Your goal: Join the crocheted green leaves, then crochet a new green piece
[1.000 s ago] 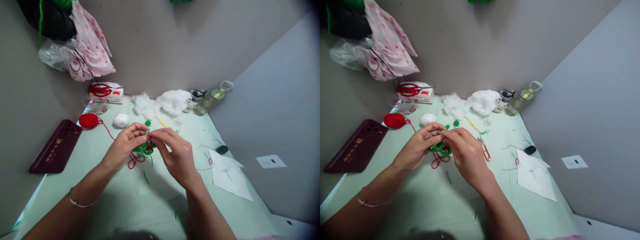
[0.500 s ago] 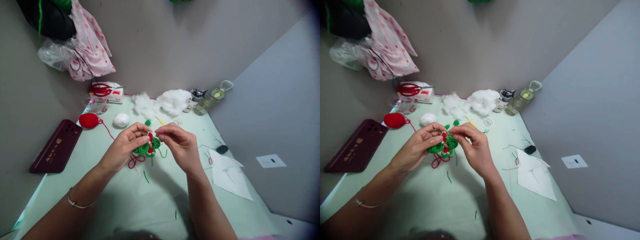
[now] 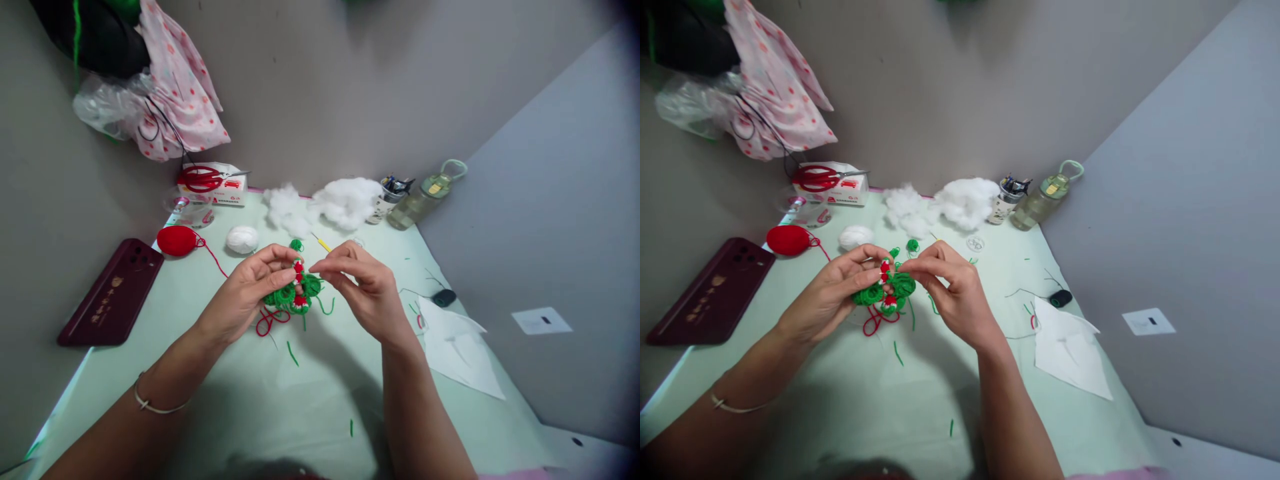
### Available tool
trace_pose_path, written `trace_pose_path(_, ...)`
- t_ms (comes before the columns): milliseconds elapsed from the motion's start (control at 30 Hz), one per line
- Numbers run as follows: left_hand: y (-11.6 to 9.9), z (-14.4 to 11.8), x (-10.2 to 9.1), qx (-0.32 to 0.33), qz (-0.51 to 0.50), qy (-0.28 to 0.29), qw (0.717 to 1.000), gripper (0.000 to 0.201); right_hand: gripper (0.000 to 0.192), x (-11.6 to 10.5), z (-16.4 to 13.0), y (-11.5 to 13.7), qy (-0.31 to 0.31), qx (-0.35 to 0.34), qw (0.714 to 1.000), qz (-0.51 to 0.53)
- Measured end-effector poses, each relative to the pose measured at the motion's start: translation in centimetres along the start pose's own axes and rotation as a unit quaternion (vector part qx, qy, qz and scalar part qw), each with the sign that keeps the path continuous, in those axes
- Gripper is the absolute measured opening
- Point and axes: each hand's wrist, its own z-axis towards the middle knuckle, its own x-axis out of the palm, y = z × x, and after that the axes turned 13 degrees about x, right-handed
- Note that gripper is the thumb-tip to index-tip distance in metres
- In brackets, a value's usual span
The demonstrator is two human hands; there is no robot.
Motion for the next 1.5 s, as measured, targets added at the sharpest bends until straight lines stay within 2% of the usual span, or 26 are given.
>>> trace_pose_path(133, 0.1, 0.0, -0.1, 0.0, -0.015, 0.005, 1.0, 0.02, 0.039, -0.5, 0.0, -0.1, 0.042, -0.004, 0.999, 0.004)
trace_pose_path(333, 0.1, 0.1, -0.2, -0.007, -0.037, 0.019, 0.999, 0.02, 0.045, -0.8, 0.1, -0.4, 0.075, 0.005, 0.996, 0.038)
trace_pose_path(467, 0.0, 0.1, 0.0, -0.006, -0.036, 0.029, 0.999, 0.017, 0.032, -0.4, 0.1, -0.4, 0.061, 0.018, 0.997, 0.05)
trace_pose_path(633, 0.2, 0.1, 0.0, -0.006, -0.029, 0.032, 0.999, 0.018, 0.008, 0.7, 0.1, 0.1, -0.001, 0.048, 0.997, 0.056)
trace_pose_path(700, 0.3, 0.2, 0.0, -0.012, -0.02, 0.013, 1.0, 0.02, 0.007, 1.1, -0.1, 0.5, -0.027, 0.042, 0.998, 0.026)
trace_pose_path(800, 0.7, 0.2, -0.2, 0.001, -0.002, -0.004, 1.0, 0.022, 0.011, 1.6, -0.5, 1.1, -0.044, -0.004, 0.998, -0.046)
trace_pose_path(967, 1.3, 0.2, -0.6, 0.028, 0.056, 0.01, 0.998, 0.02, 0.012, 2.0, -1.1, 1.4, -0.066, -0.071, 0.976, -0.195)
trace_pose_path(1067, 1.5, 0.1, -0.6, 0.034, 0.116, 0.028, 0.992, 0.019, 0.009, 2.0, -1.3, 1.4, -0.065, -0.054, 0.967, -0.24)
trace_pose_path(1200, 1.6, 0.1, -0.5, 0.046, 0.184, 0.033, 0.981, 0.017, 0.012, 1.9, -1.3, 1.6, -0.055, -0.023, 0.966, -0.25)
trace_pose_path(1267, 1.5, 0.1, -0.4, 0.043, 0.19, 0.039, 0.98, 0.017, 0.014, 1.9, -1.2, 1.9, -0.087, -0.04, 0.973, -0.21)
trace_pose_path(1367, 1.4, 0.1, -0.4, 0.032, 0.177, 0.053, 0.982, 0.019, 0.01, 2.1, -1.0, 2.4, -0.105, -0.014, 0.993, -0.05)
trace_pose_path(1433, 1.4, 0.0, -0.4, 0.023, 0.168, 0.064, 0.983, 0.018, 0.009, 2.2, -0.9, 2.4, -0.049, 0.058, 0.993, 0.094)
trace_pose_path(1500, 1.4, 0.0, -0.4, 0.015, 0.167, 0.068, 0.983, 0.018, 0.012, 2.1, -0.7, 2.4, 0.015, 0.128, 0.968, 0.215)
